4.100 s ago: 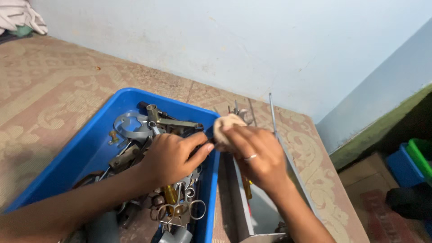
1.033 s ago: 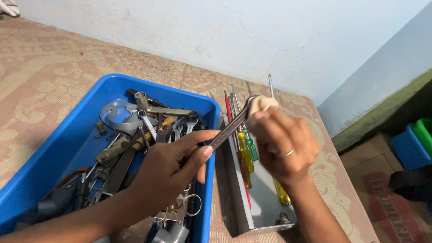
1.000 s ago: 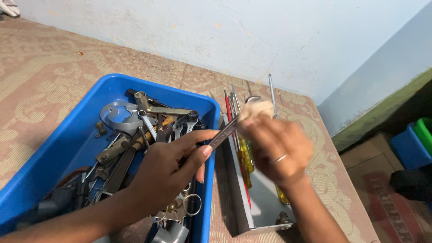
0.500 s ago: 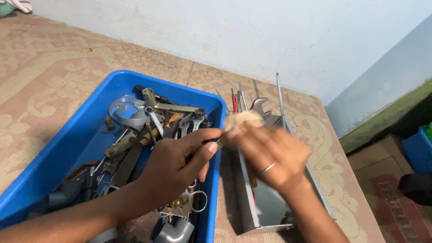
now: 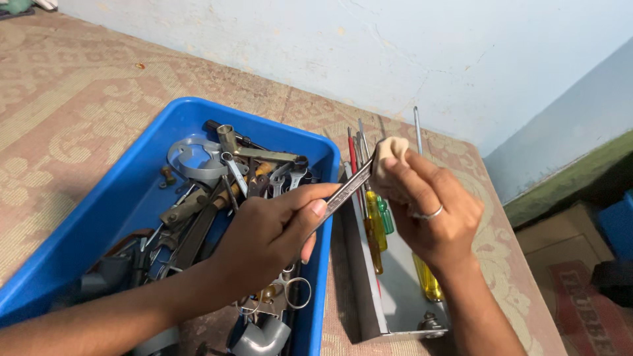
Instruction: The person wipes various metal tools, including a screwdriver and a wrench, with a cloth. They pick up each tool from a blue plastic bin, clean it thoroughly, and place it into a metal tray.
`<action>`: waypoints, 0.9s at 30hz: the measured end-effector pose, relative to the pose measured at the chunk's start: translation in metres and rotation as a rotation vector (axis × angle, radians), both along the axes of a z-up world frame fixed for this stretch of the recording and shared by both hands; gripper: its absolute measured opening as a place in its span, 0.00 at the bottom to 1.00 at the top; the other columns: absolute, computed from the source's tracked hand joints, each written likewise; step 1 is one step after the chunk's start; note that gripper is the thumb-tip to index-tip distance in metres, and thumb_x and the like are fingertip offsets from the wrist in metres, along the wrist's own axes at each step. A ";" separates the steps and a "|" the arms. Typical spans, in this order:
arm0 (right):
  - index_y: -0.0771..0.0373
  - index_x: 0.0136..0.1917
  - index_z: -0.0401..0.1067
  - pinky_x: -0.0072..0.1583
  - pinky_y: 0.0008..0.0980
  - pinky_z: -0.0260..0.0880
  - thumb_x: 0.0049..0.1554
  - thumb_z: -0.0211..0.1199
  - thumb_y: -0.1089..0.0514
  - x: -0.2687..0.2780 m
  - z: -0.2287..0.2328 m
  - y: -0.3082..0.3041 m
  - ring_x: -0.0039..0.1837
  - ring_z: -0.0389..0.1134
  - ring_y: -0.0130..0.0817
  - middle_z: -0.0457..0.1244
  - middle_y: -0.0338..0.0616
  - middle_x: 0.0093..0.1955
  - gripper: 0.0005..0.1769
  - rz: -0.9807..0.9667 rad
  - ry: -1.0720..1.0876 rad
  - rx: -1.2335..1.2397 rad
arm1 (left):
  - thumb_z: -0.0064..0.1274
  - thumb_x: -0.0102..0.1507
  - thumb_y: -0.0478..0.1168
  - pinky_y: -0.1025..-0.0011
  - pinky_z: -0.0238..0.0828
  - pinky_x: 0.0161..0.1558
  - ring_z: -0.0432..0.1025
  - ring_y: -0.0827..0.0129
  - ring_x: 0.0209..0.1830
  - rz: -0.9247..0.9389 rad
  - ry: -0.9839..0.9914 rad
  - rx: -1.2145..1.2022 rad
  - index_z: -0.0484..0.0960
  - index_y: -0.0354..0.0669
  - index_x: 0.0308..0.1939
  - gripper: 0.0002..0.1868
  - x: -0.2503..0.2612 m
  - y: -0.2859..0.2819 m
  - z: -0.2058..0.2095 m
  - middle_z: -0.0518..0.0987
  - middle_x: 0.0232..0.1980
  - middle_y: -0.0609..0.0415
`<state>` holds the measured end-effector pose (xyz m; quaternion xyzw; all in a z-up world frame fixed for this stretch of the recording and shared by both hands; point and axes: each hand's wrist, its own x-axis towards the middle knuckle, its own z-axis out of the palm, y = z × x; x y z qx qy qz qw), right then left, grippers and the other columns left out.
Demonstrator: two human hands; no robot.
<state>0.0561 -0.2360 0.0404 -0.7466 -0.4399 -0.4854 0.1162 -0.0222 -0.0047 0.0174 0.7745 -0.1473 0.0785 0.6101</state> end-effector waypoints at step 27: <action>0.53 0.64 0.75 0.42 0.32 0.78 0.54 0.75 0.58 -0.003 -0.019 0.008 0.46 0.77 0.35 0.71 0.53 0.56 0.24 0.104 0.010 -0.157 | 0.42 0.71 0.50 0.79 0.61 0.20 0.66 0.85 0.18 -0.035 0.046 -0.241 0.72 0.46 0.65 0.22 -0.004 -0.003 0.001 0.74 0.21 0.64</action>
